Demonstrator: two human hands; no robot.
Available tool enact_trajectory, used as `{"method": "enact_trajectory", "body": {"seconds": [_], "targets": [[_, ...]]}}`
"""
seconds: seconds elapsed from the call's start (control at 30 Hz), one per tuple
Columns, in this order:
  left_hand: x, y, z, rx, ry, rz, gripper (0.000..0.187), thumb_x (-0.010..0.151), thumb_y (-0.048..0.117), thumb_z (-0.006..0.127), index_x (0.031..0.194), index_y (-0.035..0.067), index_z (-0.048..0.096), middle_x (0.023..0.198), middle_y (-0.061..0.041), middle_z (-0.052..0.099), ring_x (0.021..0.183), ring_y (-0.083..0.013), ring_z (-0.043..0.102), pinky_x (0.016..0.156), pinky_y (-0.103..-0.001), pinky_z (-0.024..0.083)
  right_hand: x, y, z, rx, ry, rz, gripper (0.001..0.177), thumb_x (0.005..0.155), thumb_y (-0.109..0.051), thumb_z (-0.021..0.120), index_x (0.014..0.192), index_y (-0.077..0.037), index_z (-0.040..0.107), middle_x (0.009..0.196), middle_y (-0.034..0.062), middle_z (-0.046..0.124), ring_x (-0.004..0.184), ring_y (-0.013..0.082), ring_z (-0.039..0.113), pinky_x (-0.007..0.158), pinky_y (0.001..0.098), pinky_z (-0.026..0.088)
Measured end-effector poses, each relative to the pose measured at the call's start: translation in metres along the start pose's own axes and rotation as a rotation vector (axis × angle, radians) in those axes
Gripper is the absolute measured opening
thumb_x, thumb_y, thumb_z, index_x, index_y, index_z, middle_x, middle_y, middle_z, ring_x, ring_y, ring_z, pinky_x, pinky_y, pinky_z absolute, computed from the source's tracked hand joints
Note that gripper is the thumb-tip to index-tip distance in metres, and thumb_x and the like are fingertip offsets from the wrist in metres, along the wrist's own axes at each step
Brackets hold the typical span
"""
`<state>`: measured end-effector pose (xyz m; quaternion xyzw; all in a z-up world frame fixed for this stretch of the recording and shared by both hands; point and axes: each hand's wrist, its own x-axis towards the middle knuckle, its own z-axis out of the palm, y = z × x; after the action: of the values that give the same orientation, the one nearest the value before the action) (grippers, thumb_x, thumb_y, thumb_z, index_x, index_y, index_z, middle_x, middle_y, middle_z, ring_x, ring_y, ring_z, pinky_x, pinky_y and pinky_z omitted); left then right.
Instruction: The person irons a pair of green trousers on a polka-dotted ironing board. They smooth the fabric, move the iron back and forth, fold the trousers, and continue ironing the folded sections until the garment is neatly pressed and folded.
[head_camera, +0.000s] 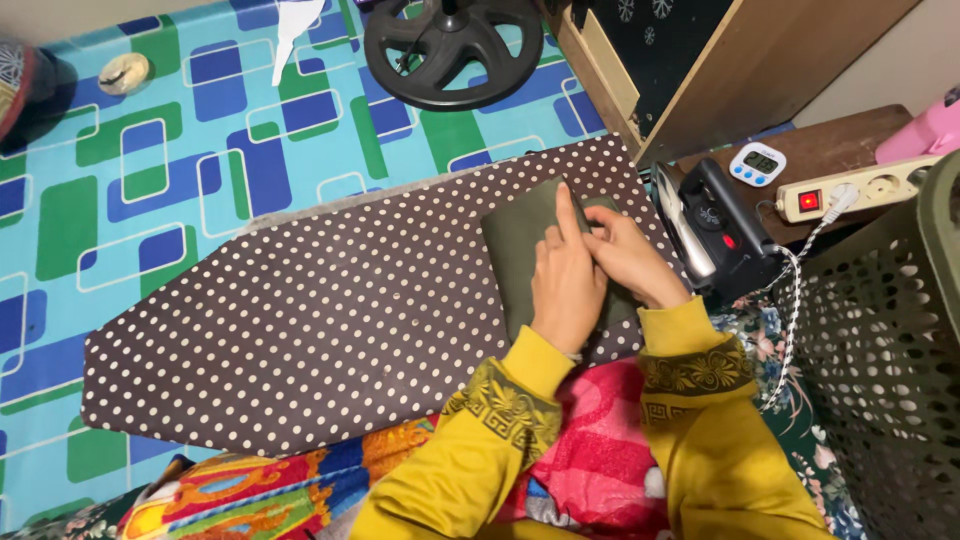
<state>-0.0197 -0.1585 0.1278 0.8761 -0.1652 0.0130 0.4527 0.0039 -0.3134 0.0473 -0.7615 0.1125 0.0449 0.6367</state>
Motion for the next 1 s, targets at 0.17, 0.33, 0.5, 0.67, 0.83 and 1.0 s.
{"method": "enact_trajectory", "body": {"seconds": [0.17, 0.33, 0.5, 0.67, 0.83, 1.0], "targets": [[0.04, -0.08, -0.013, 0.016, 0.023, 0.037, 0.068, 0.085, 0.012, 0.069, 0.15, 0.012, 0.049, 0.118, -0.014, 0.071, 0.111, -0.0341, 0.066, 0.096, -0.045, 0.054, 0.003, 0.017, -0.012, -0.042, 0.038, 0.024, 0.057, 0.094, -0.018, 0.068, 0.145, 0.005, 0.052, 0.114, 0.0102, 0.07, 0.09, 0.0087, 0.062, 0.073, 0.0246, 0.048], [0.12, -0.178, -0.033, -0.479, -0.48, 0.142, 0.076, 0.08, 0.007, 0.072, 0.152, 0.011, 0.048, 0.142, -0.014, 0.063, 0.13, -0.03, 0.056, 0.109, -0.042, 0.048, 0.002, 0.021, -0.01, -0.069, 0.037, 0.097, 0.065, 0.092, -0.021, 0.068, 0.149, 0.001, 0.047, 0.123, 0.0094, 0.066, 0.094, 0.0157, 0.058, 0.074, 0.0301, 0.045], [0.142, -0.212, -0.011, -0.369, -0.767, 0.115, 0.067, 0.082, 0.016, 0.081, 0.144, 0.007, 0.057, 0.142, -0.015, 0.063, 0.133, -0.0259, 0.056, 0.111, -0.037, 0.045, 0.011, 0.019, -0.007, 0.061, -0.037, 0.007, 0.059, 0.093, -0.017, 0.067, 0.144, 0.006, 0.047, 0.13, 0.0096, 0.067, 0.116, 0.0125, 0.064, 0.095, 0.0241, 0.05], [0.116, -0.225, -0.043, -0.258, -0.749, 0.094, 0.07, 0.087, 0.023, 0.089, 0.14, -0.003, 0.053, 0.14, -0.014, 0.058, 0.129, -0.0211, 0.055, 0.11, -0.034, 0.043, 0.015, 0.006, 0.003, 0.012, -0.213, 0.064, 0.047, 0.094, -0.018, 0.065, 0.136, 0.004, 0.061, 0.112, 0.0135, 0.071, 0.101, 0.017, 0.064, 0.088, 0.0292, 0.051], [0.034, -0.218, -0.113, -0.435, -0.828, -0.128, 0.06, 0.085, 0.02, 0.08, 0.139, -0.002, 0.062, 0.128, -0.012, 0.071, 0.116, -0.0183, 0.063, 0.101, -0.033, 0.051, 0.02, -0.03, 0.046, -0.305, -0.384, -0.021, 0.046, 0.092, -0.018, 0.066, 0.134, 0.0, 0.063, 0.11, 0.0153, 0.07, 0.102, 0.016, 0.061, 0.09, 0.0303, 0.05], [-0.035, -0.205, -0.154, -0.657, -0.709, -0.124, 0.075, 0.079, 0.011, 0.083, 0.145, 0.003, 0.048, 0.141, -0.007, 0.059, 0.129, -0.0144, 0.055, 0.109, -0.032, 0.045, 0.009, -0.067, 0.097, -0.541, -0.641, -0.189, 0.045, 0.089, -0.017, 0.061, 0.131, -0.002, 0.063, 0.12, 0.0124, 0.073, 0.11, 0.0193, 0.067, 0.095, 0.0307, 0.05]]}}
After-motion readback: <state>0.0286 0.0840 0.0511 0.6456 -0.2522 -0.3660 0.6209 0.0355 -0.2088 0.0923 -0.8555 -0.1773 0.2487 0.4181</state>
